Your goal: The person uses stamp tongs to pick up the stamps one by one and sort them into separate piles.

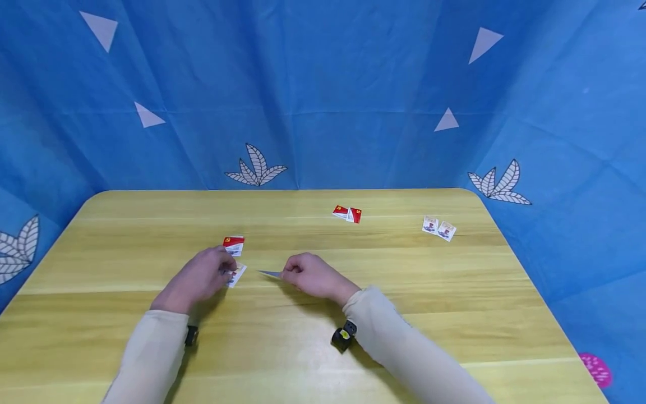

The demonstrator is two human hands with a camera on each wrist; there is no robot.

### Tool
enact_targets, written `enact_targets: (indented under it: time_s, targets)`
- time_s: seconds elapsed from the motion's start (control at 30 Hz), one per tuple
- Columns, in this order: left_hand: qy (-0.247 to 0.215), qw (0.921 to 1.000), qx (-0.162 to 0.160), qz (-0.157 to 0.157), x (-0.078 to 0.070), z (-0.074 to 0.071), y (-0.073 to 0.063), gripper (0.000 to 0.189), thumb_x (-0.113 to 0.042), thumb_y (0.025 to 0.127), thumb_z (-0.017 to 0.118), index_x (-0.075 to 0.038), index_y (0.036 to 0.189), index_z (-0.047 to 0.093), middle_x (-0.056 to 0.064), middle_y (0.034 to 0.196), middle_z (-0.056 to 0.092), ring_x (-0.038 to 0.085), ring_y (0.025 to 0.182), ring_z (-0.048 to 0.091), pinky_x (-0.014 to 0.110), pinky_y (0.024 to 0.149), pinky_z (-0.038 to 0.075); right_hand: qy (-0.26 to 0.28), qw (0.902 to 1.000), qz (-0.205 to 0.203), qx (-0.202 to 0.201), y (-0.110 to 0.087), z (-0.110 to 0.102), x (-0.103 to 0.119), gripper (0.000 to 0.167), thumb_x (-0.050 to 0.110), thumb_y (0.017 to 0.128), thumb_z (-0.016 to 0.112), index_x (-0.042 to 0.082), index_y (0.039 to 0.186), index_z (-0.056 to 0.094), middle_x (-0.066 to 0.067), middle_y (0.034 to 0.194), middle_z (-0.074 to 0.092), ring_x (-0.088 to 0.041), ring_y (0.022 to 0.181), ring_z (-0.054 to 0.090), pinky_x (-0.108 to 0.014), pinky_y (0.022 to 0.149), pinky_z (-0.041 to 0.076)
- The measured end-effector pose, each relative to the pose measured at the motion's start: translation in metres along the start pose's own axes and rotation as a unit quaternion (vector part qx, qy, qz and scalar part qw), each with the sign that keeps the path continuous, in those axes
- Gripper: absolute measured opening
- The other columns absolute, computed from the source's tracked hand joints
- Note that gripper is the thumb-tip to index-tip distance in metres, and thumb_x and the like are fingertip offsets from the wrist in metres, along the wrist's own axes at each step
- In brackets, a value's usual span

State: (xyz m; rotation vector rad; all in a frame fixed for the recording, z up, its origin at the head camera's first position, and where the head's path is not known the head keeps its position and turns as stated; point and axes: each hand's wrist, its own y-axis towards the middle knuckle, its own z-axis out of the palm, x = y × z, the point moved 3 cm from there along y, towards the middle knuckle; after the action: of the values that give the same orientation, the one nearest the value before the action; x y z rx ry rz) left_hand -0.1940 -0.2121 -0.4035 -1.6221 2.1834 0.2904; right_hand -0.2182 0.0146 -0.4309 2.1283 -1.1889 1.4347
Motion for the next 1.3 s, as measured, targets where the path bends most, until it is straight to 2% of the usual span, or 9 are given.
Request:
enact_targets:
  time_s: [0.33,0.5,0.67,1.0,1.1,1.3]
  targets:
    - [-0.005,1.0000,0.007,-0.005,0.000,0.001,0.000,0.009,0.001,0.086,0.070,-0.001,0.095,0.069,0.010,0.100,0.060,0.028,0.090,0.055,0.049,0.087,0.048,-0.036,0.9993,0.003,0.003,0.005,0.006,0.013,0.023,0.022,0.100,0.057,0.005,0.087,0.066,0.003,0.058,0.052,-0.010,0.053,0.045,-0.025,0.054,0.039]
    - [-0.011,0.9999,0.005,-0.006,0.002,0.002,0.000,0.009,0.001,0.087,0.070,-0.001,0.095,0.069,0.010,0.099,0.060,0.027,0.090,0.055,0.049,0.087,0.048,-0.041,0.9990,0.021,0.003,0.009,0.010,0.017,0.025,0.023,0.101,0.056,0.004,0.087,0.065,0.002,0.058,0.052,-0.011,0.050,0.043,-0.025,0.051,0.036]
    - [-0.010,0.9999,0.002,-0.006,0.002,0.002,0.000,0.009,0.002,0.086,0.070,-0.001,0.095,0.069,0.011,0.100,0.061,0.028,0.090,0.055,0.050,0.088,0.048,-0.047,0.9981,0.039,0.001,0.012,0.014,0.018,0.023,0.022,0.101,0.055,0.006,0.088,0.065,0.000,0.059,0.054,-0.012,0.049,0.043,-0.025,0.049,0.036]
    - [-0.010,0.9999,0.001,-0.006,0.001,0.002,0.000,0.010,0.002,0.085,0.070,-0.001,0.094,0.070,0.011,0.100,0.061,0.028,0.090,0.056,0.049,0.087,0.048,-0.053,0.9973,0.051,0.004,0.016,0.018,0.021,0.019,0.021,0.101,0.055,0.009,0.088,0.064,0.000,0.059,0.053,-0.013,0.052,0.046,-0.026,0.053,0.038]
    - [-0.012,0.9998,0.005,-0.012,0.002,0.002,0.000,0.010,0.003,0.085,0.070,-0.001,0.094,0.070,0.010,0.099,0.061,0.028,0.090,0.055,0.049,0.087,0.048,-0.053,0.9973,0.051,0.003,0.018,0.020,0.020,0.019,0.021,0.100,0.056,0.010,0.087,0.064,0.000,0.060,0.054,-0.013,0.053,0.047,-0.026,0.054,0.039]
    - [-0.007,1.0000,-0.003,-0.003,0.003,0.001,-0.001,0.009,0.002,0.086,0.070,-0.002,0.094,0.069,0.009,0.096,0.060,0.026,0.087,0.054,0.047,0.084,0.049,-0.058,0.9972,0.045,0.009,0.022,0.021,0.023,0.018,0.020,0.100,0.057,0.010,0.086,0.064,0.000,0.064,0.057,-0.012,0.057,0.049,-0.026,0.056,0.041]
